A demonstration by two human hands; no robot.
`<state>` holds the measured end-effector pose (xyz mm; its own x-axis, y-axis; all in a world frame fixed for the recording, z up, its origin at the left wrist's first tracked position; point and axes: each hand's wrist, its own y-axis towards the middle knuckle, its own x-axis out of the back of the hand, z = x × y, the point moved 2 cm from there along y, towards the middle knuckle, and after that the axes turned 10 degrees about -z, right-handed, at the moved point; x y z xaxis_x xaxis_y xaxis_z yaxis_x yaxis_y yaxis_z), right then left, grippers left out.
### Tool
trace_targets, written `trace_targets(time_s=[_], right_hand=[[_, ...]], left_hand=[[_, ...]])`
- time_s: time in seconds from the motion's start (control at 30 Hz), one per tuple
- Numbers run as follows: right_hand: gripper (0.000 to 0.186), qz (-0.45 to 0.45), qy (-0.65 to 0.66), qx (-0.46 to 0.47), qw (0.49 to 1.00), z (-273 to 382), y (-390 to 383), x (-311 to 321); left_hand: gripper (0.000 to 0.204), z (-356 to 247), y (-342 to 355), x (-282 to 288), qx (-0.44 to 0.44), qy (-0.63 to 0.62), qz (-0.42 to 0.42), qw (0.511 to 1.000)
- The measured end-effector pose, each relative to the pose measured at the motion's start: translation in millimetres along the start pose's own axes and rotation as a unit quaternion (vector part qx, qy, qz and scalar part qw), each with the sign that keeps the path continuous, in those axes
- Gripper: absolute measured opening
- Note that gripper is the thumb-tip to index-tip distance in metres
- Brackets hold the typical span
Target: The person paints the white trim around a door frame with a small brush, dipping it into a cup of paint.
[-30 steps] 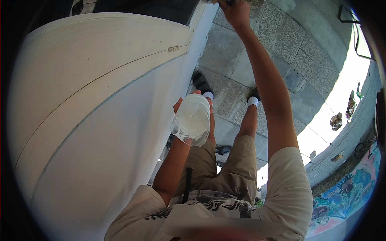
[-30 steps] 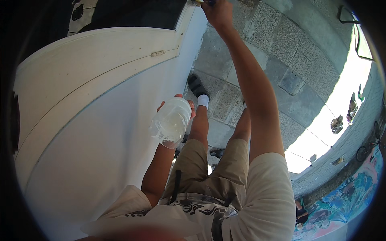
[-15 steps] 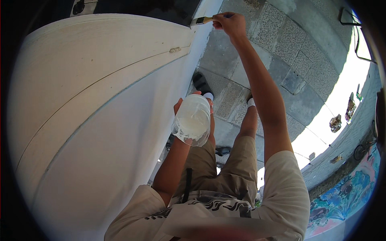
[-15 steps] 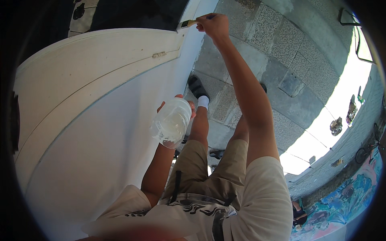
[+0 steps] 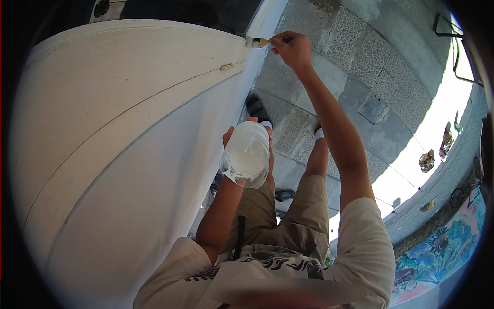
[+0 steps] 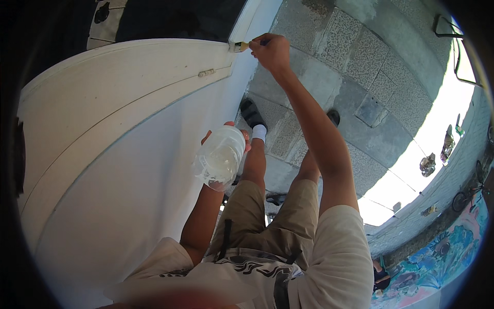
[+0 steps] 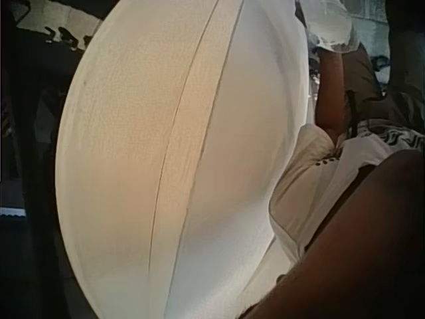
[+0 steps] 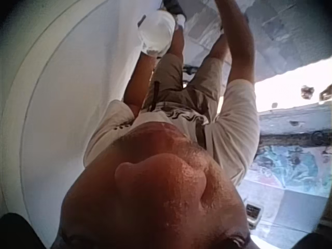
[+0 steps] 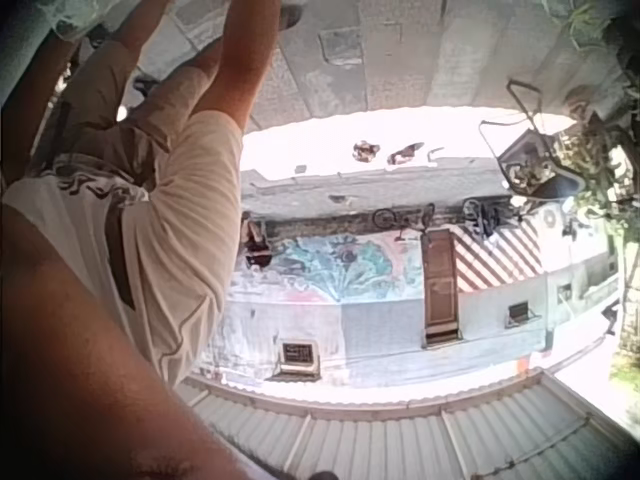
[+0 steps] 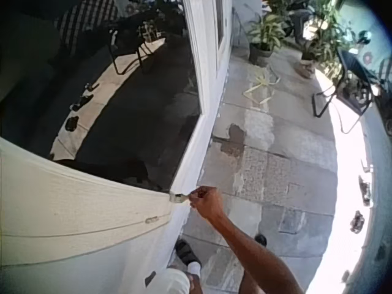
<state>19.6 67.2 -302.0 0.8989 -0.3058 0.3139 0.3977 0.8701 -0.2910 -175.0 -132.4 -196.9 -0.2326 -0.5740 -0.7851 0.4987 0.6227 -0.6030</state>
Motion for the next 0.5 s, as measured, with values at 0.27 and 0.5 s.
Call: trace_targets(time_s=[0.27, 0.5], right_hand=[[0.021, -0.100, -0.016, 0.028, 0.994, 14, 121, 21], [0.022, -0.278, -0.025, 0.121, 0.953, 35, 119, 16]], left_hand=[[0.055, 2, 3, -2, -0.016, 0.020, -0.011, 1.000], [0.057, -2, -2, -6, -0.022, 0.015, -0.038, 0.999]])
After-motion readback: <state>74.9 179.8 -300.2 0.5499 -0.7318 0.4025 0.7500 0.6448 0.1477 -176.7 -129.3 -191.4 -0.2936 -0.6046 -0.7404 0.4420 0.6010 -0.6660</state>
